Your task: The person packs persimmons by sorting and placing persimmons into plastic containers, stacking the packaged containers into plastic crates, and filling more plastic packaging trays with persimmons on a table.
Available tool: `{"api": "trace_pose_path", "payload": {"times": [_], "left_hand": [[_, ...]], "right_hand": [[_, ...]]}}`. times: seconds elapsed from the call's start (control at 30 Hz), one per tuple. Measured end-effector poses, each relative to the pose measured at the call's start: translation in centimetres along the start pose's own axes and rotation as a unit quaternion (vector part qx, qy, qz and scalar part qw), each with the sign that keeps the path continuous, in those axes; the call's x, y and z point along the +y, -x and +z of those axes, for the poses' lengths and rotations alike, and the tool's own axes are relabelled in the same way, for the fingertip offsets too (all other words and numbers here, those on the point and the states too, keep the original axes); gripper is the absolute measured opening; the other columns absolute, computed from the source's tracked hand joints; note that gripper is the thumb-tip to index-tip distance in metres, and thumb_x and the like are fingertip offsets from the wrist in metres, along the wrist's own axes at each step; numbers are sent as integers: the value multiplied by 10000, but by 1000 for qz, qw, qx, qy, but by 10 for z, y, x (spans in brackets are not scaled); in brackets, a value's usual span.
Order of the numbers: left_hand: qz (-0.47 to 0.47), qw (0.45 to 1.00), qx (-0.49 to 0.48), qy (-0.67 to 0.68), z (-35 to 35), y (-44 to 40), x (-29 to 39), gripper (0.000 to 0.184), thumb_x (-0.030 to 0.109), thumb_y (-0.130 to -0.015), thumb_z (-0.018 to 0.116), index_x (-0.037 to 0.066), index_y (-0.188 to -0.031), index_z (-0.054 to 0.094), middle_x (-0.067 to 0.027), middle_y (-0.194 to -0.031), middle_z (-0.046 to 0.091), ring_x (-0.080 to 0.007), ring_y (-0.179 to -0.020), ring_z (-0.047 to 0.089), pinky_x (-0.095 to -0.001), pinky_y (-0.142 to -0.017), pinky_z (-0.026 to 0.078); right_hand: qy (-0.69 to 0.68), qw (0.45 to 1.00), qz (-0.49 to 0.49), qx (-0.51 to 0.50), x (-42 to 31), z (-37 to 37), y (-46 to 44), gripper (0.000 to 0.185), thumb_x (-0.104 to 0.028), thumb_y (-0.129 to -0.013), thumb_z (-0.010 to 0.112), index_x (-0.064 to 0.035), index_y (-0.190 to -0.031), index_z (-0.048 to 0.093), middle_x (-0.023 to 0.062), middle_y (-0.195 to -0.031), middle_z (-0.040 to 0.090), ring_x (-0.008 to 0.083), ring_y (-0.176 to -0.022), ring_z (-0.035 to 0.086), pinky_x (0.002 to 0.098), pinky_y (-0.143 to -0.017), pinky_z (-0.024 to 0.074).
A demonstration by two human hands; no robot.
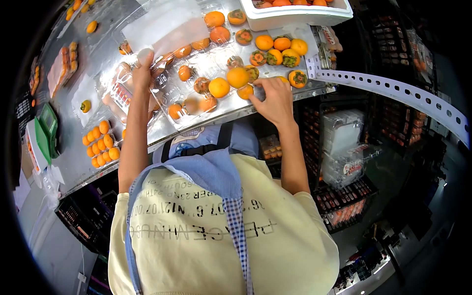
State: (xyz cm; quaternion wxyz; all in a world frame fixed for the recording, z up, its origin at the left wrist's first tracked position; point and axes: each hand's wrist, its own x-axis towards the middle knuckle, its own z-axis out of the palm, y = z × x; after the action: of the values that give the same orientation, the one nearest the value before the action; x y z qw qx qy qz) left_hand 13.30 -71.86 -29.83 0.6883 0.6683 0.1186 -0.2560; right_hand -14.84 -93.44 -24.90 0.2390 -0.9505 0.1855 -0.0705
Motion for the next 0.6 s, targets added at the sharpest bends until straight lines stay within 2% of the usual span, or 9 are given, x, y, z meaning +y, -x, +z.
{"api": "trace_pose_path", "payload": {"times": [0.17, 0.27, 0.37, 0.4, 0.47, 0.53, 0.6], "left_hand": [[17, 999, -27, -4, -4, -9, -1, 336, 253, -835, 656, 8, -1043, 559, -64, -911, 601, -158, -722, 625, -238, -537, 554], [14, 1000, -23, -2, -2, -9, 1, 338, 258, -835, 656, 4, -1035, 559, -75, -913, 602, -164, -712, 629, -236, -525, 553], [-2, 1000, -25, 10, -1, -6, 4, 368, 201, -828, 659, -25, -1079, 512, -114, -924, 602, -202, -692, 638, -267, -507, 575], [-8, 1000, -25, 16, -2, -6, 4, 387, 172, -825, 660, -38, -1103, 489, -131, -930, 601, -220, -685, 642, -283, -501, 586], [-1, 999, -25, 48, -5, -12, -3, 400, 168, -826, 658, -56, -1104, 477, -145, -925, 601, -231, -677, 645, -285, -502, 587], [-6, 998, -15, 65, -7, -13, -3, 412, 166, -826, 658, -71, -1105, 467, -157, -928, 598, -241, -673, 647, -287, -501, 588], [-23, 997, 3, 72, -3, -13, 0, 425, 165, -824, 660, -83, -1105, 460, -165, -938, 594, -249, -672, 647, -291, -500, 589]], "right_hand": [[28, 998, 27, 40, -11, 32, 4, 471, -304, -634, 761, -26, -961, 567, 127, -867, 601, 311, -841, 550, 413, -734, 423], [8, 997, 24, 67, -5, 36, 5, 398, -259, -654, 727, -30, -943, 577, 134, -839, 619, 315, -799, 577, 405, -728, 455], [-118, 985, 124, 28, -3, 20, 10, 391, -221, -664, 721, -17, -962, 571, 134, -828, 630, 299, -759, 608, 384, -700, 488], [-189, 961, 200, 22, -10, 8, 9, 400, -205, -660, 733, -14, -971, 569, 122, -803, 634, 252, -730, 622, 349, -675, 501], [-225, 958, 177, 31, -23, -3, 5, 403, -200, -648, 749, -21, -963, 572, 113, -811, 630, 211, -739, 620, 326, -682, 496], [-219, 970, 101, 8, -47, -6, -2, 402, -200, -648, 748, -17, -959, 571, 118, -822, 626, 211, -739, 616, 325, -682, 494], [-177, 981, 83, 1, -56, -9, -7, 387, -201, -656, 725, -14, -960, 575, 148, -841, 623, 269, -761, 616, 348, -689, 493]]}}
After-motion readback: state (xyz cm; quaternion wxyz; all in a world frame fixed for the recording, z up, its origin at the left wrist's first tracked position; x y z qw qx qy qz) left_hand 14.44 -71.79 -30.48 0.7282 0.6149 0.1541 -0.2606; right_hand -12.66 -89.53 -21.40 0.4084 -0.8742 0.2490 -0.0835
